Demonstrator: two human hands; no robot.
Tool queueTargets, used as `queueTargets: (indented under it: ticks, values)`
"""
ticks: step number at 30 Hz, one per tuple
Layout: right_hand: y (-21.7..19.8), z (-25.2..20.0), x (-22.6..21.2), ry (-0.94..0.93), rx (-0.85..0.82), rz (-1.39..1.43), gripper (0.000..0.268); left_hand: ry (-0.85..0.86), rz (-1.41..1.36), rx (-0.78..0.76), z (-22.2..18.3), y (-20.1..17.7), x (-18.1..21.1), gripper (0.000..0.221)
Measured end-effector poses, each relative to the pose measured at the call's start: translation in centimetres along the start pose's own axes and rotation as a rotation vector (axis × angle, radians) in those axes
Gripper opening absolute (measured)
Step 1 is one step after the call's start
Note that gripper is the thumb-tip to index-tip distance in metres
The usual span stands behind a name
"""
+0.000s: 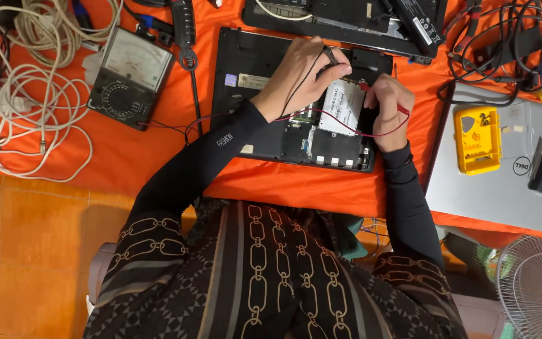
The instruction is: Repairing a laptop by removing a component and testing it with a multimeter and a hair dryer.
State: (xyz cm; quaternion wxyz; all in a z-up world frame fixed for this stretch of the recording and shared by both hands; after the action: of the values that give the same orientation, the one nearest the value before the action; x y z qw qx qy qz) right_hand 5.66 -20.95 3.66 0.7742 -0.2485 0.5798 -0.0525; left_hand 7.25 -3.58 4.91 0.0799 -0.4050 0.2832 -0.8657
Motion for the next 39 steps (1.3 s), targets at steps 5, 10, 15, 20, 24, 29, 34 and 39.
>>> queueTargets:
  ticks: [5,10,15,20,24,29,34,39]
  values:
    - [0.1,0.0,0.2,0.008,0.0,0.018,0.045,-0.011,-0.008,-0.021,0.0,0.2,0.2,0.02]
    - [0.2,0.0,0.1,-0.001,-0.002,0.016,0.046,-0.022,-0.016,-0.027,0.2,0.2,0.2,0.021]
    - [0.3,0.0,0.0,0.003,-0.008,0.008,0.046,0.006,-0.001,-0.014,0.0,0.7,-0.1,0.023]
    - [0.2,0.0,0.2,0.008,0.002,0.01,0.046,0.022,0.03,-0.021,-0.1,0.8,0.1,0.023]
    - [0.1,0.0,0.1,0.003,0.009,-0.007,0.046,0.022,0.036,-0.02,0.0,0.7,0.3,0.022]
    - [0.0,-0.1,0.3,0.006,0.009,-0.016,0.046,0.003,0.04,-0.033,0.1,0.5,0.5,0.022]
    - [0.1,-0.2,0.2,-0.011,0.009,0.009,0.046,0.033,0.031,-0.036,-0.2,1.0,0.3,0.021]
    - [0.2,0.1,-0.5,-0.03,0.016,0.037,0.045,0.016,0.044,-0.045,0.3,0.2,1.1,0.02]
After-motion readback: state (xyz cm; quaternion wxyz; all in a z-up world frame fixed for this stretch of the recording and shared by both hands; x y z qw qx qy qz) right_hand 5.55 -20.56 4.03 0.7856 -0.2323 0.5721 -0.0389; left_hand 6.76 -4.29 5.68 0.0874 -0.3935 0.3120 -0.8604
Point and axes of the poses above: each hand's wrist, its own z-axis towards the middle knuckle, its own y-axis out of the palm, x = y × z, the point moved 10 cm from there along z, towards the middle knuckle, and after that the axes turned 6 degrees about -x, right-handed, at the moved point
